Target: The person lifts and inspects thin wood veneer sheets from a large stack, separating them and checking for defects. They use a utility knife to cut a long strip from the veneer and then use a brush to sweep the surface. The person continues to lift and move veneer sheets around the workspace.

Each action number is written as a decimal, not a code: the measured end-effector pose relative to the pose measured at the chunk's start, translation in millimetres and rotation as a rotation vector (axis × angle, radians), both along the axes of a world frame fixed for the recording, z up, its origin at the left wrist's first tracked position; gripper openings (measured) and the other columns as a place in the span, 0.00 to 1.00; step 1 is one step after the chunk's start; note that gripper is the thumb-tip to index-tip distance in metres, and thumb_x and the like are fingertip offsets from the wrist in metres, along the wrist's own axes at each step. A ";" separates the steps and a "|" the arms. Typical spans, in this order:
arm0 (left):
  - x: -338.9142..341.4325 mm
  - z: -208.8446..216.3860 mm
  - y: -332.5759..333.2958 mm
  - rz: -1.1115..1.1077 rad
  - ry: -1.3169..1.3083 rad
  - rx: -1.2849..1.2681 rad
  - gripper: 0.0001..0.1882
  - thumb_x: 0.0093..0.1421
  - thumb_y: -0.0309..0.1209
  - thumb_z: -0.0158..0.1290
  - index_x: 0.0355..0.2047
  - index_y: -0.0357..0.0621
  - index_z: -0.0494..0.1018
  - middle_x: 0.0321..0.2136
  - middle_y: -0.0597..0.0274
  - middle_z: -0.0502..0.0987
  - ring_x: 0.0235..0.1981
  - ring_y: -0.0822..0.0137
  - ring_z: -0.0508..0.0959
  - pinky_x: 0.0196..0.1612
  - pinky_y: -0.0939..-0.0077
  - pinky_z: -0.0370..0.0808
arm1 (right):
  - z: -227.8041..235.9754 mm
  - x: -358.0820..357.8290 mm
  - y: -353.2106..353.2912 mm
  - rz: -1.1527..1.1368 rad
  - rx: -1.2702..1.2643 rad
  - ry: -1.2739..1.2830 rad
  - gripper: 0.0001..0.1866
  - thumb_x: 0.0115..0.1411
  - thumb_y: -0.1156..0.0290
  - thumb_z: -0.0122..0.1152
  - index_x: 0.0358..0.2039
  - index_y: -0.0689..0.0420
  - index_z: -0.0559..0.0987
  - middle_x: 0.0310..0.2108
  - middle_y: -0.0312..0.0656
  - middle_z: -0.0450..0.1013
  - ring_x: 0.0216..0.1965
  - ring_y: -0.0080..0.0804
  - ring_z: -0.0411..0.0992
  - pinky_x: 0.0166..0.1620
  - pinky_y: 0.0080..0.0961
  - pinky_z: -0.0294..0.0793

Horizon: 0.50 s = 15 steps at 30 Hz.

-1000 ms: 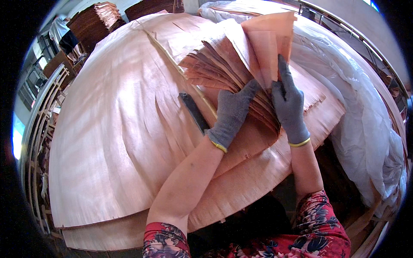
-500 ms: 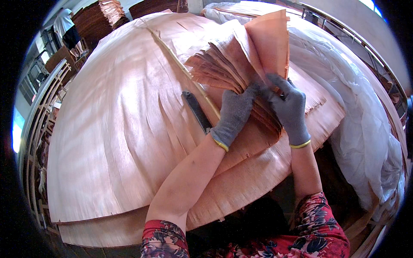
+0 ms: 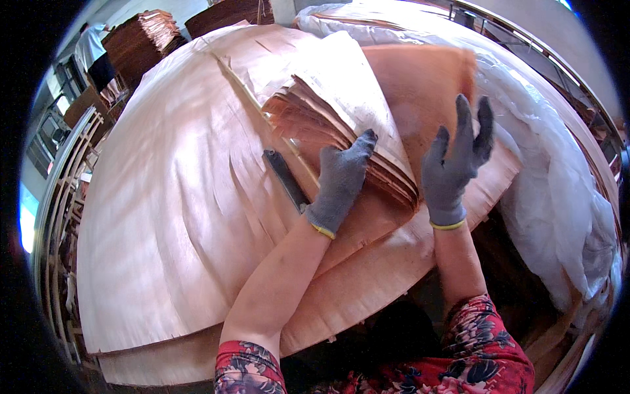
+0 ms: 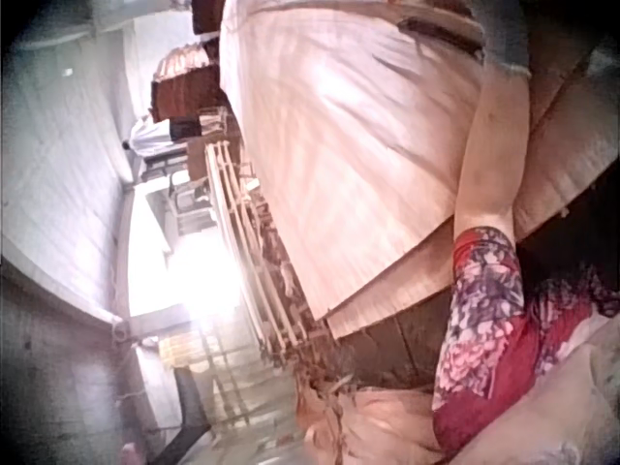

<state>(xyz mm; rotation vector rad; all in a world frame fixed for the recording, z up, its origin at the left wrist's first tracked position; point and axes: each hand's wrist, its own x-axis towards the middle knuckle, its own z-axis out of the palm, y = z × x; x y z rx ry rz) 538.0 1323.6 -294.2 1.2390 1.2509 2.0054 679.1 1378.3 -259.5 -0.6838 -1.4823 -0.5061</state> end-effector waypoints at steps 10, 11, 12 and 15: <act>-2.9 -0.9 0.6 -0.152 -0.088 -0.001 0.11 0.55 0.33 0.55 0.32 0.37 0.74 0.26 0.67 0.75 0.28 0.77 0.72 0.28 0.84 0.69 | -23.1 -15.0 3.2 0.764 -0.628 -0.048 0.15 0.47 0.70 0.64 0.34 0.63 0.76 0.35 0.44 0.71 0.34 0.31 0.71 0.38 0.22 0.71; 1.1 2.1 0.8 -0.193 -0.196 -0.015 0.11 0.54 0.33 0.55 0.33 0.37 0.74 0.27 0.66 0.75 0.29 0.77 0.72 0.29 0.84 0.69 | -23.5 -13.3 4.2 0.778 -0.650 -0.033 0.15 0.46 0.70 0.65 0.35 0.63 0.76 0.35 0.44 0.71 0.34 0.31 0.71 0.38 0.22 0.71; 2.5 2.6 1.5 -0.195 -0.186 -0.030 0.12 0.54 0.32 0.55 0.34 0.37 0.73 0.28 0.66 0.75 0.30 0.77 0.72 0.30 0.84 0.70 | -24.2 -12.0 4.8 0.793 -0.673 -0.017 0.16 0.46 0.69 0.65 0.35 0.63 0.76 0.35 0.44 0.71 0.34 0.31 0.71 0.38 0.22 0.71; 1.6 4.6 -0.2 -0.199 -0.160 -0.067 0.14 0.54 0.32 0.55 0.37 0.36 0.72 0.30 0.64 0.74 0.32 0.76 0.72 0.32 0.84 0.70 | -23.4 -8.7 6.5 0.803 -0.699 -0.024 0.18 0.45 0.67 0.66 0.36 0.63 0.76 0.36 0.45 0.71 0.34 0.31 0.71 0.39 0.22 0.70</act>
